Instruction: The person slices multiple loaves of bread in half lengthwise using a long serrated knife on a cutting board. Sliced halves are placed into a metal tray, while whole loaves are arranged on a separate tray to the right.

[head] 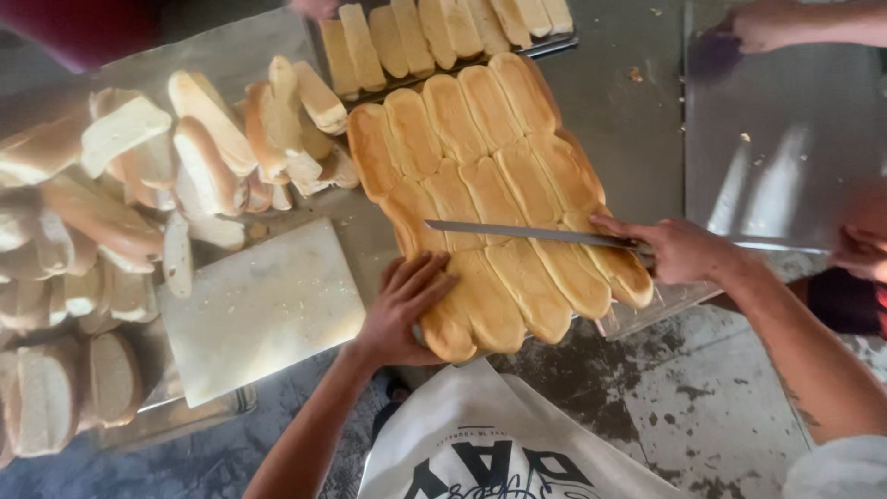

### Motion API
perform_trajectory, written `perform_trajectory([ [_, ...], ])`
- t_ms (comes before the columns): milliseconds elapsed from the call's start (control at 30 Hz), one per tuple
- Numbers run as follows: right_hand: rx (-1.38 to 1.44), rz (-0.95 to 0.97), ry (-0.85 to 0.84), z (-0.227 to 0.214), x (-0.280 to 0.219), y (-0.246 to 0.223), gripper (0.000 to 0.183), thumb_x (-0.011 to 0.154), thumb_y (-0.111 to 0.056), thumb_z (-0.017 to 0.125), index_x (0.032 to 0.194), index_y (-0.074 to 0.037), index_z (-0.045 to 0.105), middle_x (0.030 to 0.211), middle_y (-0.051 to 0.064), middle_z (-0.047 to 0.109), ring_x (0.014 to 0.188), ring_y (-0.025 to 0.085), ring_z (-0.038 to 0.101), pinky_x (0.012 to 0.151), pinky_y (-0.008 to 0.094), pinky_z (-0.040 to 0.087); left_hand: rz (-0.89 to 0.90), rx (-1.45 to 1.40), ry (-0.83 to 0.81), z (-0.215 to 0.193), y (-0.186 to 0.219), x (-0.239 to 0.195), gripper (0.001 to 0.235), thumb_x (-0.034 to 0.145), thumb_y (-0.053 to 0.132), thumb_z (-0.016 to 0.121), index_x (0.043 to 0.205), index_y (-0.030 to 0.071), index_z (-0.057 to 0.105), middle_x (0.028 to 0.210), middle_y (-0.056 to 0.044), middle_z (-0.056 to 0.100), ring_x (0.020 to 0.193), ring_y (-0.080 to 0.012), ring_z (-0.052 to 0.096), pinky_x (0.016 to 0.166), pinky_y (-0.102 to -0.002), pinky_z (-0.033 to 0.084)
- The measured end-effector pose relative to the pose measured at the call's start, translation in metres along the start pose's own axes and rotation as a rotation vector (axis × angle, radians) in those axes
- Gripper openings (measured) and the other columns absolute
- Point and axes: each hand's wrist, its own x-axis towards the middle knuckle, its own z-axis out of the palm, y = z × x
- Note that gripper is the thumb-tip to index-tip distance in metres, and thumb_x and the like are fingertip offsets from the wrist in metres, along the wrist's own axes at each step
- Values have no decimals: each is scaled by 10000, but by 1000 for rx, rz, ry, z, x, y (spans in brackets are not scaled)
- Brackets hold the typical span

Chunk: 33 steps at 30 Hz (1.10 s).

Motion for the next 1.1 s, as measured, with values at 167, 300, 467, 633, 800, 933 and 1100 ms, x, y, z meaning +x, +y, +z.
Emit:
perform_trajectory([
  [167,782,-378,109,13,22,73,916,733,-362,854,1513,-78,466,997,132,717,664,179,622,574,320,557,-510,-559,107,-16,-21,22,798,825,640,639,1361,49,665,1234,-169,753,1130,-291,685,998,-494,536],
  [300,1273,69,451,28,70,52,793,861,-624,703,1186,86,561,724,35,626,518,114,590,436,243,530,-984,-950,254,-26,-13,65,697,938,526,647,1283,-79,646,1119,-269,727,980,-332,709,800,-432,601],
  [467,1326,70,596,23,71,12,656,891,-468,806,1190,73,587,809,72,629,594,128,618,532,262,556,-869,-1052,147,-40,42,99,928,716,308,849,1480,43,394,1369,-217,597,1161,-304,692,920,-451,639],
  [633,1466,-196,829,52,46,27,568,944,-335,797,1300,42,565,1072,111,660,901,198,673,841,355,602,-433,-1173,55,-44,90,68,1053,784,174,888,1641,65,287,1520,-180,528,1404,-319,561,1193,-467,493],
  [800,1464,-532,907,83,8,-13,475,1028,-195,795,1368,26,548,1182,130,638,1019,224,652,967,392,578,-381,-1319,217,-59,59,-25,1018,780,95,872,1632,51,317,1453,-130,542,1355,-246,535,1142,-401,477],
  [933,1066,-170,918,96,32,-157,312,973,-128,810,1155,18,603,839,83,636,559,127,585,463,275,453,-706,-1420,541,-61,-2,-140,945,739,96,835,1563,35,375,1378,-139,590,1256,-270,596,1058,-421,519],
  [1100,625,56,593,118,103,-325,356,988,-268,712,1219,-3,652,706,37,690,479,88,588,413,274,462,-906,-1502,845,-86,-75,-277,749,812,201,730,1473,8,436,1258,-214,616,1050,-326,671,807,-456,615],
])
